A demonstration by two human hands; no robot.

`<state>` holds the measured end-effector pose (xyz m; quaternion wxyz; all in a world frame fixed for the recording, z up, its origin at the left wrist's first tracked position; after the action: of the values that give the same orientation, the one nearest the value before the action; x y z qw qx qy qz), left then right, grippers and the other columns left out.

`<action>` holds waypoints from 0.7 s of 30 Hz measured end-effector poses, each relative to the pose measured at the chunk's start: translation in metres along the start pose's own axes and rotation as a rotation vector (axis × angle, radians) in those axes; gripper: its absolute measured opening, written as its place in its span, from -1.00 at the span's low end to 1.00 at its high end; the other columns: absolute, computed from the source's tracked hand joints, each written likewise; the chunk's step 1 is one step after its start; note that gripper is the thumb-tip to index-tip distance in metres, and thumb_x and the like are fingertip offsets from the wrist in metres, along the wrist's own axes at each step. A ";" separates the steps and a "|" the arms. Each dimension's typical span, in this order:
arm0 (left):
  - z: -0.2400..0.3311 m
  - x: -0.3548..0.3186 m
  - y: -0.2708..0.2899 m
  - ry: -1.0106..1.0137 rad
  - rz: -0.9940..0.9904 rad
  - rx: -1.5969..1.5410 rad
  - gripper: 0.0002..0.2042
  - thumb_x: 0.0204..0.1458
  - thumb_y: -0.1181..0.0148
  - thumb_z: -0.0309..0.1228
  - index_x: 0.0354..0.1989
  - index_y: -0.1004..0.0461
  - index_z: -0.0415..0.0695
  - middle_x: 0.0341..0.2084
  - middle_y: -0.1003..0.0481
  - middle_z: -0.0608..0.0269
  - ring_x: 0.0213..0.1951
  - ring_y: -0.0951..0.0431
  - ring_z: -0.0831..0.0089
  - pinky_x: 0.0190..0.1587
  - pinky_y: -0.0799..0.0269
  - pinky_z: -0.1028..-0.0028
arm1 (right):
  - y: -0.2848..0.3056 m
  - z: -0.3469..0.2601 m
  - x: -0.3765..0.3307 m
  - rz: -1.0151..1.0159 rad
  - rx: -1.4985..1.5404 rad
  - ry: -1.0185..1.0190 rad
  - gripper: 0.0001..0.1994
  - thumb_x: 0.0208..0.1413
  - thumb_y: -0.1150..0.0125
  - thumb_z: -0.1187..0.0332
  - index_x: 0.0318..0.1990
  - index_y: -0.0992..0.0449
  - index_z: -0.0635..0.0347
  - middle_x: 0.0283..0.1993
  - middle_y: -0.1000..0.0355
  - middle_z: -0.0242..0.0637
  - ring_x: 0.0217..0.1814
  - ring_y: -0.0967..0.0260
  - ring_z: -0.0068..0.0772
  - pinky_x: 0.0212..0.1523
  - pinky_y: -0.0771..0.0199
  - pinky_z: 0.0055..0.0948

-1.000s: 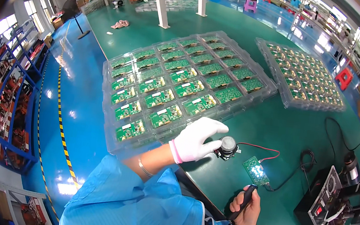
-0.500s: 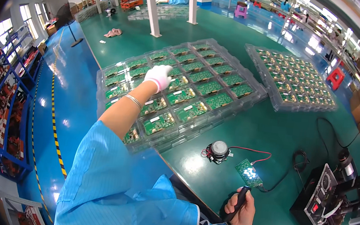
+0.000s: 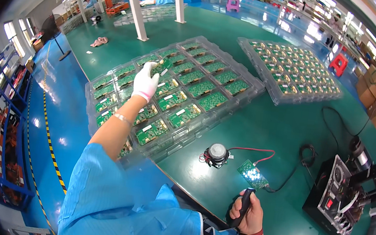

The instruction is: The person tests circuit boards by picking them one at a time from a tray, plugging a test connector into each board, holding a sensor while pressing buttons on a remote control to activate the lights, and returning the tested boards to the tray.

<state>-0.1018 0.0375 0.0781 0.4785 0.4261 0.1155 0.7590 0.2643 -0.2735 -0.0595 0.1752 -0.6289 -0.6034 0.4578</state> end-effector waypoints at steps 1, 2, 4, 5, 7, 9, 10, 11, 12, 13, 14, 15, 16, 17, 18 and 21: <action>0.024 -0.006 0.011 -0.146 0.040 -0.025 -0.68 -0.04 -0.15 -0.50 -0.05 -0.40 -0.14 -0.25 -0.54 0.03 -0.28 -0.57 0.17 -0.16 -0.45 0.34 | -0.005 0.001 0.000 -0.023 -0.007 -0.010 -0.67 0.34 0.21 0.13 -0.07 -0.30 0.23 -0.52 -0.32 -0.21 -0.61 -0.22 -0.34 -0.56 -0.28 -0.38; 0.056 -0.018 0.019 -0.293 0.071 -0.062 -0.67 -0.05 -0.16 -0.53 -0.05 -0.40 -0.17 -0.24 -0.53 0.06 -0.30 -0.56 0.23 -0.17 -0.45 0.37 | -0.003 0.001 0.001 -0.005 0.008 -0.004 -0.67 0.34 0.21 0.13 -0.07 -0.30 0.23 -0.52 -0.32 -0.21 -0.61 -0.22 -0.34 -0.56 -0.28 -0.38; 0.098 -0.042 0.016 -0.216 -0.104 -0.174 -0.67 -0.08 -0.17 -0.58 -0.07 -0.40 -0.20 -0.23 -0.51 0.10 -0.29 -0.53 0.27 -0.17 -0.45 0.39 | -0.002 -0.001 0.000 -0.001 -0.008 -0.016 -0.67 0.34 0.22 0.13 -0.06 -0.30 0.22 -0.52 -0.32 -0.21 -0.61 -0.22 -0.35 -0.56 -0.28 -0.38; 0.119 -0.058 0.021 -0.346 -0.137 -0.209 -0.67 -0.10 -0.18 -0.59 -0.09 -0.42 -0.19 -0.27 -0.50 0.09 -0.25 -0.53 0.25 -0.18 -0.45 0.40 | -0.003 0.000 0.000 -0.014 -0.021 -0.028 -0.67 0.34 0.23 0.13 -0.05 -0.30 0.21 -0.50 -0.33 -0.22 -0.59 -0.23 -0.35 -0.55 -0.28 -0.39; 0.200 -0.107 0.035 -0.754 -0.196 -0.134 -0.69 -0.18 -0.15 -0.64 -0.19 -0.50 -0.14 -0.36 -0.49 0.12 -0.29 -0.51 0.16 -0.23 -0.45 0.31 | -0.003 -0.001 0.000 -0.035 0.015 -0.033 -0.67 0.34 0.22 0.13 -0.04 -0.29 0.22 -0.47 -0.35 -0.20 -0.57 -0.25 -0.34 -0.50 -0.30 -0.36; 0.233 -0.157 0.019 -0.969 -0.445 -0.081 -0.73 -0.18 -0.16 -0.56 -0.24 -0.54 -0.06 -0.38 -0.50 0.15 -0.33 -0.52 0.14 -0.32 -0.44 0.27 | -0.005 0.000 0.001 -0.087 0.045 -0.054 -0.67 0.33 0.19 0.14 -0.03 -0.30 0.24 -0.42 -0.37 -0.16 -0.53 -0.28 -0.31 -0.44 -0.33 -0.33; 0.247 -0.180 0.018 -1.054 -0.541 -0.131 -0.74 -0.18 -0.16 -0.51 -0.24 -0.53 -0.06 -0.37 -0.51 0.17 -0.35 -0.52 0.18 -0.35 -0.44 0.28 | -0.002 0.000 0.001 -0.067 0.055 -0.043 -0.67 0.33 0.19 0.14 -0.03 -0.30 0.24 -0.42 -0.37 -0.16 -0.53 -0.28 -0.31 -0.44 -0.33 -0.33; 0.254 -0.203 0.014 -1.135 -0.605 -0.195 -0.70 -0.25 -0.19 -0.52 -0.23 -0.53 -0.05 -0.39 -0.52 0.26 -0.42 -0.51 0.23 -0.37 -0.42 0.31 | -0.004 0.001 0.001 -0.089 0.053 -0.045 -0.67 0.33 0.18 0.14 -0.02 -0.30 0.24 -0.42 -0.38 -0.16 -0.52 -0.29 -0.31 -0.43 -0.34 -0.33; 0.255 -0.226 0.002 -1.179 -0.712 -0.092 -0.69 -0.20 -0.16 -0.48 -0.19 -0.52 -0.04 -0.37 -0.50 0.29 -0.43 -0.48 0.31 -0.42 -0.38 0.36 | -0.006 0.001 0.001 -0.112 0.049 -0.047 -0.67 0.32 0.16 0.14 -0.02 -0.30 0.24 -0.41 -0.38 -0.15 -0.52 -0.29 -0.31 -0.43 -0.35 -0.32; 0.258 -0.244 -0.002 -1.226 -0.724 -0.090 -0.69 -0.17 -0.13 -0.43 -0.15 -0.48 -0.05 -0.38 -0.46 0.30 -0.41 -0.48 0.32 -0.41 -0.38 0.36 | -0.007 0.000 -0.001 -0.124 0.060 -0.047 -0.67 0.32 0.14 0.14 -0.02 -0.30 0.24 -0.40 -0.39 -0.16 -0.51 -0.30 -0.31 -0.42 -0.36 -0.32; 0.259 -0.260 -0.008 -1.268 -0.735 -0.084 -0.67 -0.13 -0.09 -0.39 -0.11 -0.44 -0.06 -0.38 -0.42 0.31 -0.39 -0.49 0.33 -0.41 -0.38 0.37 | -0.009 0.000 0.000 -0.117 0.065 -0.040 -0.67 0.32 0.14 0.14 -0.02 -0.30 0.24 -0.40 -0.39 -0.16 -0.51 -0.30 -0.31 -0.42 -0.36 -0.32; 0.258 -0.273 -0.014 -1.271 -0.725 -0.058 -0.66 -0.13 -0.09 -0.39 -0.10 -0.44 -0.03 -0.36 -0.42 0.35 -0.41 -0.45 0.39 -0.43 -0.36 0.40 | -0.009 0.002 0.000 -0.087 0.046 -0.052 -0.67 0.34 0.20 0.14 -0.04 -0.31 0.22 -0.43 -0.37 -0.19 -0.53 -0.28 -0.33 -0.45 -0.34 -0.35; 0.259 -0.284 -0.020 -1.277 -0.713 -0.037 -0.65 -0.14 -0.10 -0.39 -0.08 -0.45 0.00 -0.33 -0.42 0.38 -0.43 -0.42 0.44 -0.45 -0.33 0.42 | -0.006 0.002 -0.002 -0.053 0.026 -0.060 -0.68 0.35 0.25 0.13 -0.05 -0.31 0.19 -0.45 -0.35 -0.22 -0.55 -0.26 -0.34 -0.49 -0.32 -0.37; 0.260 -0.295 -0.026 -1.262 -0.751 -0.024 -0.66 -0.14 -0.10 -0.37 -0.10 -0.44 -0.01 -0.36 -0.40 0.38 -0.44 -0.41 0.45 -0.45 -0.33 0.43 | -0.008 0.002 -0.002 -0.133 0.075 -0.050 -0.66 0.32 0.16 0.14 -0.01 -0.30 0.25 -0.40 -0.39 -0.18 -0.50 -0.31 -0.34 -0.41 -0.38 -0.34; 0.262 -0.303 -0.030 -1.227 -0.777 -0.011 -0.68 -0.15 -0.11 -0.37 -0.13 -0.43 -0.02 -0.36 -0.40 0.37 -0.44 -0.41 0.45 -0.46 -0.34 0.43 | -0.005 0.002 -0.002 -0.128 0.079 -0.040 -0.66 0.32 0.16 0.14 -0.01 -0.30 0.25 -0.40 -0.39 -0.18 -0.50 -0.31 -0.34 -0.41 -0.38 -0.34; 0.255 -0.326 -0.050 -1.168 -0.875 0.043 -0.70 -0.17 -0.18 -0.32 -0.20 -0.43 -0.05 -0.31 -0.43 0.34 -0.40 -0.44 0.39 -0.40 -0.42 0.40 | -0.008 0.003 -0.002 -0.143 0.060 -0.025 -0.66 0.33 0.17 0.15 0.00 -0.29 0.26 -0.40 -0.40 -0.19 -0.50 -0.32 -0.34 -0.41 -0.40 -0.36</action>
<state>0.1810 -0.2649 0.0292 0.7131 0.6857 0.0158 0.1449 0.2580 -0.2745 -0.0541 0.2187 -0.5729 -0.6349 0.4699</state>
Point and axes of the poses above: each hand's wrist, its own x-axis towards the middle knuckle, its own y-axis out of the back of the hand, z = x × y, the point moved 10 cm from there along x, towards the middle knuckle
